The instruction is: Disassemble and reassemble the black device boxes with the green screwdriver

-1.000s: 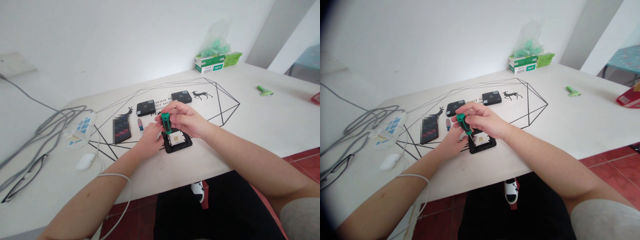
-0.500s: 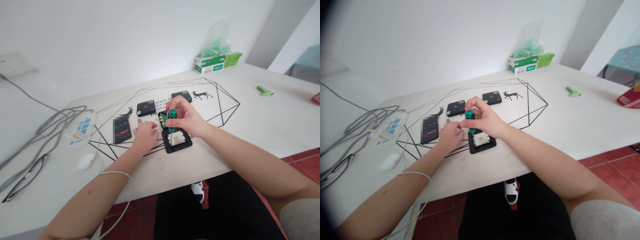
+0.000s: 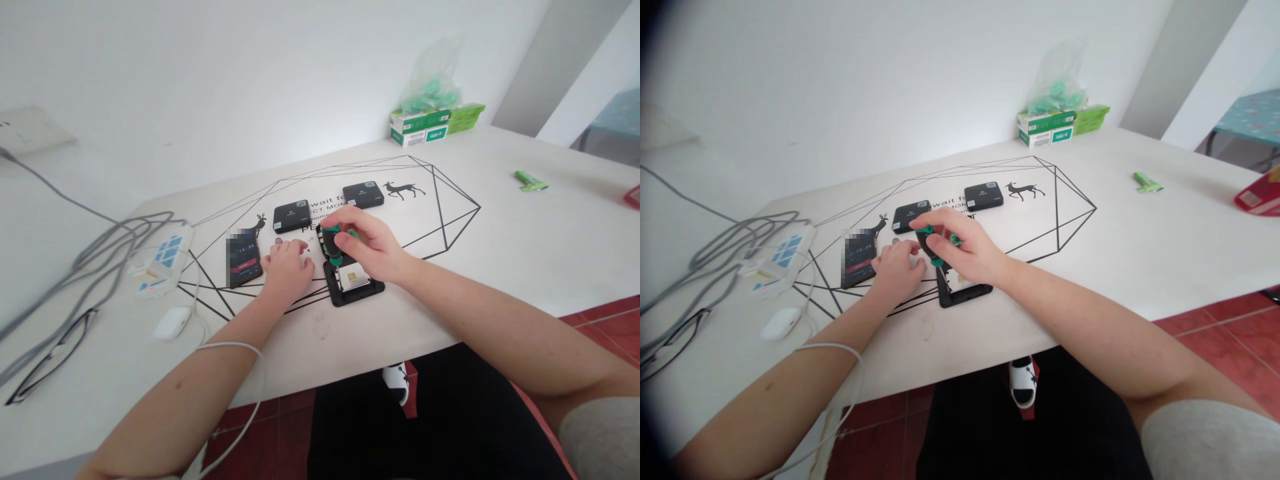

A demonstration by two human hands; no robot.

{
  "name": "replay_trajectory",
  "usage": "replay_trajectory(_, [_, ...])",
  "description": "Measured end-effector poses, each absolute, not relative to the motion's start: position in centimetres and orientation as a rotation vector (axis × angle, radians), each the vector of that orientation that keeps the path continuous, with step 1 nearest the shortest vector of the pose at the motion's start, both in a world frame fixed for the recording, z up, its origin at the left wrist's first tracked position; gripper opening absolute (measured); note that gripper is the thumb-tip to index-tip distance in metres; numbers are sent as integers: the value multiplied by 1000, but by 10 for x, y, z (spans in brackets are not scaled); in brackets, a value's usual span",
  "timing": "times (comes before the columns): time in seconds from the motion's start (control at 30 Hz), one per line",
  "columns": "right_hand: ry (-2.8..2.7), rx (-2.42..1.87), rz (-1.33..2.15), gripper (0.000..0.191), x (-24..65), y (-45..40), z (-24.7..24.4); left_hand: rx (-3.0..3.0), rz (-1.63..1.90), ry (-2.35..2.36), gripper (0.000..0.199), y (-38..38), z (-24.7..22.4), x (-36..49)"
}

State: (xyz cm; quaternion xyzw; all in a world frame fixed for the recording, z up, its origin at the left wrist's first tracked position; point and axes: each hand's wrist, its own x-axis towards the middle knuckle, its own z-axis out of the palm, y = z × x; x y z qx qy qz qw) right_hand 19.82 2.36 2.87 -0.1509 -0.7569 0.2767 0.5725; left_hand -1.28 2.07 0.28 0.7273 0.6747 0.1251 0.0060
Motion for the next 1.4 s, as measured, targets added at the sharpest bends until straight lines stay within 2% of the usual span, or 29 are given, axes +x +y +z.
replay_trajectory(0.1, [-1780, -407, 613, 23, 198, 26, 27, 2279, 324, 2149, 26, 21, 3, -13])
replay_trajectory(0.23, [-1750, -424, 627, 33, 196, 29, 23, 2290, 217, 2149, 30, 20, 4, -10])
replay_trajectory(0.43, [-1753, -461, 427, 44, 194, 29, 19, 2356, 215, 2095, 34, 17, 4, -8])
replay_trajectory(0.6, [-1670, -576, 512, 53, 189, 26, 13, 2376, 199, 2049, 37, 15, 4, -8])
replay_trajectory(0.7, [-1662, -533, 447, 51, 189, 28, 15, 2400, 211, 1993, 38, 14, 4, -8])
replay_trajectory(0.87, [-1727, -369, 499, 27, 193, 23, 25, 2495, 279, 1905, 31, 16, 1, -10])
replay_trajectory(1.03, [-1654, -380, 795, 25, 191, 18, 24, 2543, 297, 1813, 29, 17, -2, -13])
replay_trajectory(1.2, [-1662, -385, 613, 21, 189, 24, 20, 2583, 321, 1770, 36, 19, -7, -15])
replay_trajectory(1.33, [-1650, -355, 565, 27, 189, 25, 23, 2583, 341, 1793, 40, 21, -12, -15])
replay_trajectory(1.4, [-1657, -308, 583, 23, 191, 24, 24, 2583, 354, 1784, 40, 21, -12, -15])
